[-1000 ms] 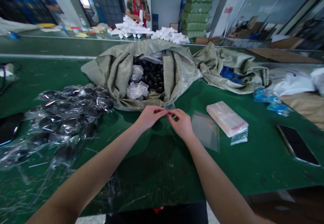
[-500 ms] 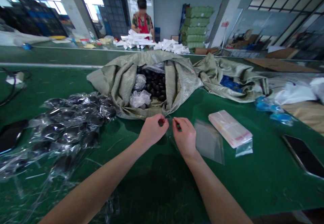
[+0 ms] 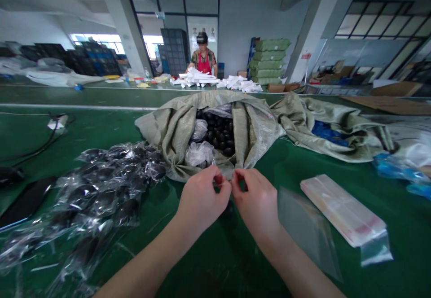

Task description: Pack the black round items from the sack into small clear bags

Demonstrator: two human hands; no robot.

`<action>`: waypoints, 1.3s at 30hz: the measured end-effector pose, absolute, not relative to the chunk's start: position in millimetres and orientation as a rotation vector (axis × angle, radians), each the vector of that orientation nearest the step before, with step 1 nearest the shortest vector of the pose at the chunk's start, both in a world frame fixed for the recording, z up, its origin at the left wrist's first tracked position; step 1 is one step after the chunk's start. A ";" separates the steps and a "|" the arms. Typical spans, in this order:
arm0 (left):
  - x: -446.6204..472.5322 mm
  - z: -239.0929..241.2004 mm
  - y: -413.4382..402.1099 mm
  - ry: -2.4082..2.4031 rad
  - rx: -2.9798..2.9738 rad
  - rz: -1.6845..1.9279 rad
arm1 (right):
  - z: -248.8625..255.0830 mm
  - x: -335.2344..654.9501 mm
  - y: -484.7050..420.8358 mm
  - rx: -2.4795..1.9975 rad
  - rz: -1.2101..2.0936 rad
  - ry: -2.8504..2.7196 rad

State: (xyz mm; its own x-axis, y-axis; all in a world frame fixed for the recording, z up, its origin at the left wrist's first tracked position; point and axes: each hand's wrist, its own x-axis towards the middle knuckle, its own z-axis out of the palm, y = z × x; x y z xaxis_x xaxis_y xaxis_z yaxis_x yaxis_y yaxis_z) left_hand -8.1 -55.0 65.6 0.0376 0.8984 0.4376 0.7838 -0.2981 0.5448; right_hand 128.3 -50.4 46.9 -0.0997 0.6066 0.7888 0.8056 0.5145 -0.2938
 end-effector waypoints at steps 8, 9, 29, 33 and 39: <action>-20.0 86.2 -7.8 1.811 2.076 1.147 | 69.5 119.0 -14.3 -1.239 -0.219 -1.681; -19.8 86.4 -6.8 1.797 2.078 1.161 | 70.4 119.2 -12.1 -1.236 -0.211 -1.669; -10.1 89.0 -23.1 2.015 2.385 1.177 | 77.7 126.3 -10.8 -1.289 -0.088 -1.621; -7.0 87.8 -24.8 2.113 2.372 1.079 | 77.6 123.4 -13.6 -1.280 -0.078 -1.655; -8.8 86.0 -20.2 2.098 2.170 1.091 | 75.6 121.4 -15.8 -1.302 -0.069 -1.654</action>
State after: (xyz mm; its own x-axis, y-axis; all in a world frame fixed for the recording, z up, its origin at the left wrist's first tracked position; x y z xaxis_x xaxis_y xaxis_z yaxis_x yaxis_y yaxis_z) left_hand -8.8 -20.2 86.0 -0.0845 0.8599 0.5034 0.9060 -0.1440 0.3981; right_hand 121.4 -15.8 75.6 0.0667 0.7051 0.7060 0.7617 0.4210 -0.4924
